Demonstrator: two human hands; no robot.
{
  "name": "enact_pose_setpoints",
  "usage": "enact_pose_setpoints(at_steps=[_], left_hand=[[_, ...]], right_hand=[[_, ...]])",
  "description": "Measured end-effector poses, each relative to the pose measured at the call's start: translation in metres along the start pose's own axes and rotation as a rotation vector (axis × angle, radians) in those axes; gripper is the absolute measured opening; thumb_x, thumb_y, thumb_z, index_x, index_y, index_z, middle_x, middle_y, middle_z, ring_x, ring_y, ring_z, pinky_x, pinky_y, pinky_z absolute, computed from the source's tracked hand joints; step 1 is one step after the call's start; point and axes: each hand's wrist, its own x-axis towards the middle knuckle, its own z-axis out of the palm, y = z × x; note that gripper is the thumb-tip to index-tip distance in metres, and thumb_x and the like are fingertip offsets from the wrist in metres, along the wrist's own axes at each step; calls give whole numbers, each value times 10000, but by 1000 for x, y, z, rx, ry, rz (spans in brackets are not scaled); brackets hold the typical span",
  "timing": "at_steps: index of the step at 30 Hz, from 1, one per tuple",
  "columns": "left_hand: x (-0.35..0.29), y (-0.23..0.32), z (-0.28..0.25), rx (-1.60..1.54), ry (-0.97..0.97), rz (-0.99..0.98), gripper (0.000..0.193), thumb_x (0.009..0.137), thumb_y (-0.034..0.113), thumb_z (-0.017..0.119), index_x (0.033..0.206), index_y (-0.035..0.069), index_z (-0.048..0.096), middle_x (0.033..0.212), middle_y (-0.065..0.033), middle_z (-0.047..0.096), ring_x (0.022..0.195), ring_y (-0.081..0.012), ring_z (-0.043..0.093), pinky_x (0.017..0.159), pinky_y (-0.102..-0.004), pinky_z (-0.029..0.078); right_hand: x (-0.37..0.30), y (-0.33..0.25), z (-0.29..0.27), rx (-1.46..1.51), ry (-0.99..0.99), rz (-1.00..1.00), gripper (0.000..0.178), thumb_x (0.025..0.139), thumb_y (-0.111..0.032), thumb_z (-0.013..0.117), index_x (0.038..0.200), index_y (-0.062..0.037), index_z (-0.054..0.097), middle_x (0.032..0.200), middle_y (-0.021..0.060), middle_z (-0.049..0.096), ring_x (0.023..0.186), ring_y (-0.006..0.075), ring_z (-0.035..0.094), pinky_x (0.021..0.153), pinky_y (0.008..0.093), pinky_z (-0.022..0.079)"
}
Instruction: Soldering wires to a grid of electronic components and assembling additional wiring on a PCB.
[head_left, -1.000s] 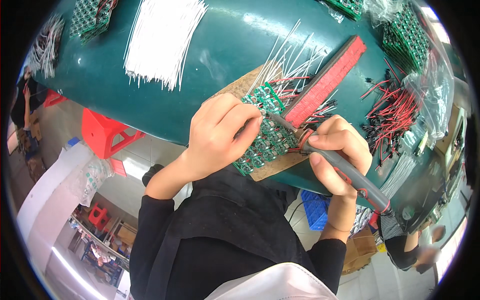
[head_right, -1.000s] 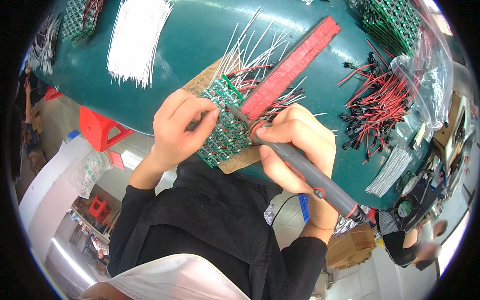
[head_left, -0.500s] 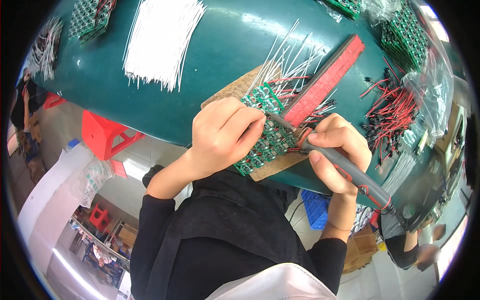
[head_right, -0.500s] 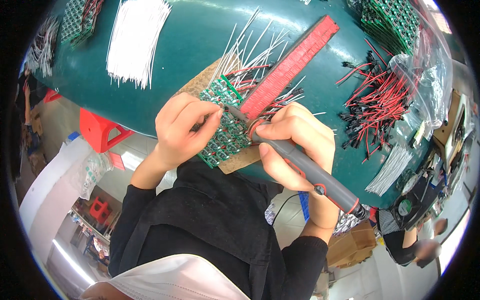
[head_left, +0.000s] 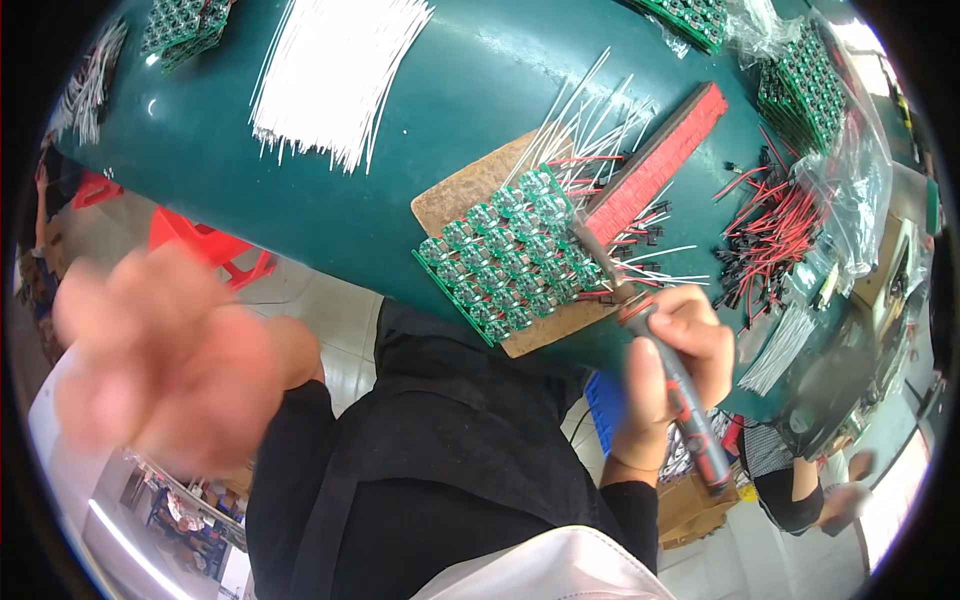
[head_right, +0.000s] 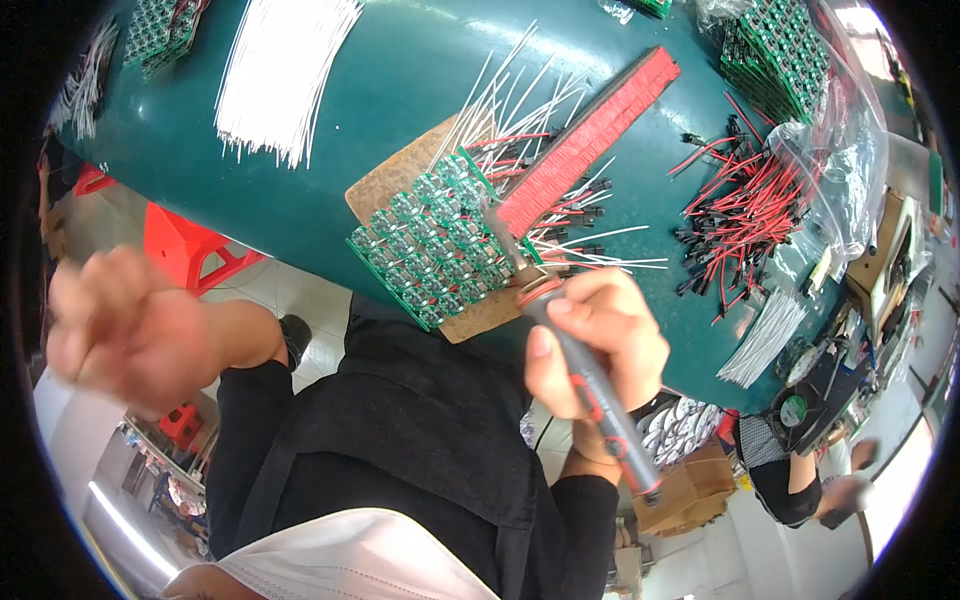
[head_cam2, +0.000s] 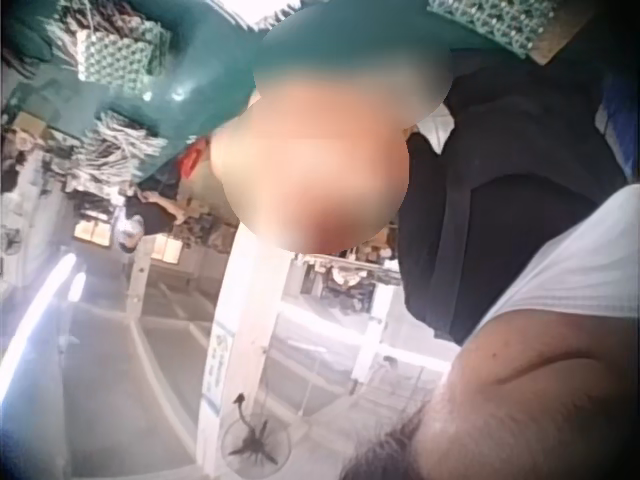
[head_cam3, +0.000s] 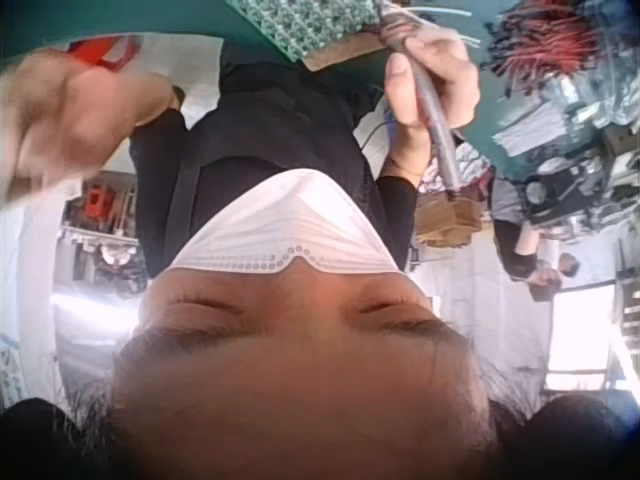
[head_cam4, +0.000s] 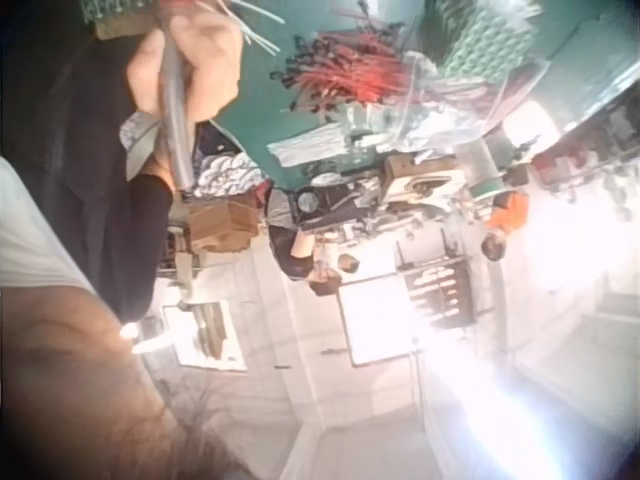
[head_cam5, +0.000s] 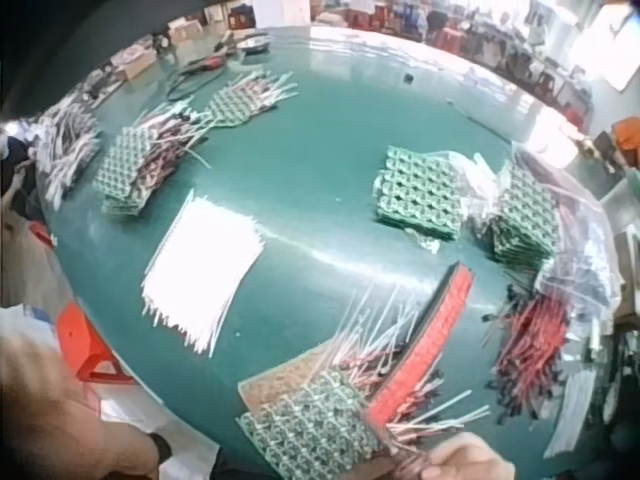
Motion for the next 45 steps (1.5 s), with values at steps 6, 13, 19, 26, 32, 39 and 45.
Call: enact_pose_setpoints(at_steps=[6, 13, 19, 26, 32, 39, 45], left_hand=[[-41, -76, 40, 513, -567, -497, 108, 807, 19, 700, 881, 71, 642, 791, -37, 551, 664, -141, 551, 576, -266, 459], [-55, -92, 44, 499, -645, -476, 91, 806, 41, 728, 875, 56, 670, 793, -37, 570, 644, -117, 529, 563, -256, 444], [-58, -91, 47, 602, -676, -381, 84, 800, 59, 744, 857, 79, 685, 726, -31, 538, 603, -148, 525, 532, -271, 425], [-50, -81, 39, 493, -539, -563, 116, 807, 36, 726, 883, 67, 645, 787, -31, 555, 622, -119, 508, 517, -259, 410], [-59, -80, 25, 467, -642, -491, 126, 807, 18, 713, 896, 58, 634, 807, -33, 550, 629, -119, 514, 536, -252, 421], [-60, -83, 26, 576, -713, -417, 105, 805, 94, 708, 858, 91, 617, 776, -41, 531, 655, -221, 580, 572, -343, 468], [-58, -76, 24, 584, -627, -475, 108, 800, 41, 734, 862, 85, 657, 726, -17, 518, 552, -121, 435, 492, -266, 357]], right_hand=[[-21, 6, 28, -198, -39, -108, 255, 766, 9, 723, 962, 6, 561, 666, 118, 618, 607, 254, 645, 589, 346, 542], [-22, 15, 36, -279, -28, -109, 239, 761, -15, 723, 953, 7, 581, 668, 110, 607, 586, 256, 621, 560, 339, 516], [-17, 7, 41, -319, -66, -127, 228, 744, -7, 723, 933, 6, 595, 666, 107, 597, 575, 256, 603, 542, 338, 500], [-14, -3, 45, -429, -151, -187, 237, 742, 26, 709, 949, -1, 597, 695, 96, 616, 614, 256, 629, 544, 335, 519], [-30, -10, 46, -341, -91, -125, 233, 748, 1, 708, 947, -2, 586, 691, 99, 622, 610, 250, 640, 543, 328, 536], [-25, -5, 53, -361, -138, -147, 232, 737, 5, 709, 934, -6, 586, 655, 83, 585, 577, 247, 607, 523, 326, 513], [-21, -8, 55, -426, -179, -216, 238, 737, 11, 705, 939, -1, 579, 666, 84, 590, 582, 248, 614, 520, 322, 512]])
